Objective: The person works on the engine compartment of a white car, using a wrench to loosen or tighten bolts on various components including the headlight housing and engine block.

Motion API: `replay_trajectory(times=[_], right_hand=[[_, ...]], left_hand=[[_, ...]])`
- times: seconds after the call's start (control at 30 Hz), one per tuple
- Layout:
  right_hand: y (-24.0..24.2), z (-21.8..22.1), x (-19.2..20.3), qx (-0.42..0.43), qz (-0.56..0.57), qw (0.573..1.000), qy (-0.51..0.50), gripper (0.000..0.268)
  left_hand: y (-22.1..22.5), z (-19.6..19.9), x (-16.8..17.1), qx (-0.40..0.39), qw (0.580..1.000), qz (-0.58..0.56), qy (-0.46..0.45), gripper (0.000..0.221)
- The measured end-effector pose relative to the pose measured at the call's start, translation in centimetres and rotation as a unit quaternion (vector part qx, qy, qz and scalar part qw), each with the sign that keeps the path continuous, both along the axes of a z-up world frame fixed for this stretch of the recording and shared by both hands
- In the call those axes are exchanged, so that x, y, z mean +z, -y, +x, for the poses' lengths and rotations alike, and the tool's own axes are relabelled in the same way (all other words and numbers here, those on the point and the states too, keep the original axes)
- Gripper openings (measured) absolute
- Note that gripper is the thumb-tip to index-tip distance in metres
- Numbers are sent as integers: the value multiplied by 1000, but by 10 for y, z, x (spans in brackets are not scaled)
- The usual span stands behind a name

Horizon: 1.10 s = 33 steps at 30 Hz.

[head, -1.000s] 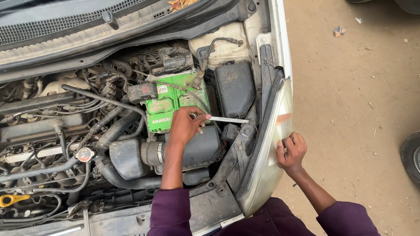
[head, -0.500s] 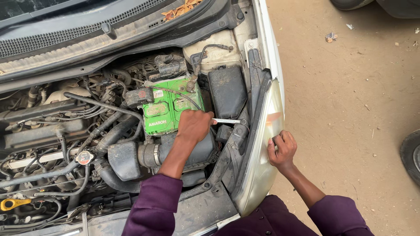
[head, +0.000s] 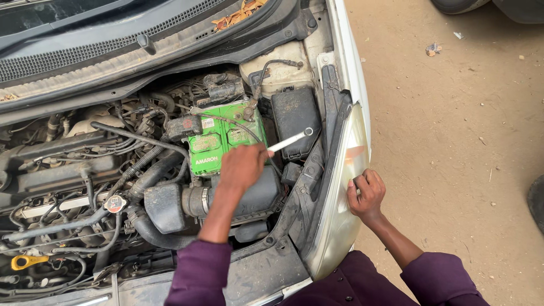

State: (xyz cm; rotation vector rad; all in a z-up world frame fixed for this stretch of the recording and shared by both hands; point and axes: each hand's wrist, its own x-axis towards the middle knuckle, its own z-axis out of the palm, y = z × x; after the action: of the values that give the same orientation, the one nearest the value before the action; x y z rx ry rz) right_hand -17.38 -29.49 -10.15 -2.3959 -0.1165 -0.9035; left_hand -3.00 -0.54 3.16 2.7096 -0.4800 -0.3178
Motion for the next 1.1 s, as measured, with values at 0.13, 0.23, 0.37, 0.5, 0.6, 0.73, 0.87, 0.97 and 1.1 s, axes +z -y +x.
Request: replay_trajectory(times=[0.13,0.23,0.37,0.5,0.6,0.73,0.87,0.97,1.1], right_hand=[[4,-1,-9,5,-8,1000,5,21],[4,-1,-13,8,-14,1000,0,23],[2,0,-5,9,-5,1000,5,23],[0,-2,-2,9,-8,1000,12,22],[0,-2,-3,7,-9,1000,6,23],[3,-3,-3,4,-10,1000,3,23],[1,-2,-3,2,-6,1000,1,24],[0,-3,-2,6,-6,1000,7,24],[0,-3,-3,6,-8,1000,11,24]], left_hand=[[17,-47,-26,42,999,-20,-28,33],[27,-63,-45,80,995,-33,-47,34],[34,-81,-58,117,990,-35,-68,35],[39,-93,-60,140,987,-48,-71,36],[43,-102,-55,151,983,-54,-89,35],[48,-107,-54,162,982,-51,-83,35],[52,-113,-65,161,984,-41,-62,36],[57,-118,-75,179,980,-40,-80,38],[61,-121,-84,178,980,-34,-79,36]])
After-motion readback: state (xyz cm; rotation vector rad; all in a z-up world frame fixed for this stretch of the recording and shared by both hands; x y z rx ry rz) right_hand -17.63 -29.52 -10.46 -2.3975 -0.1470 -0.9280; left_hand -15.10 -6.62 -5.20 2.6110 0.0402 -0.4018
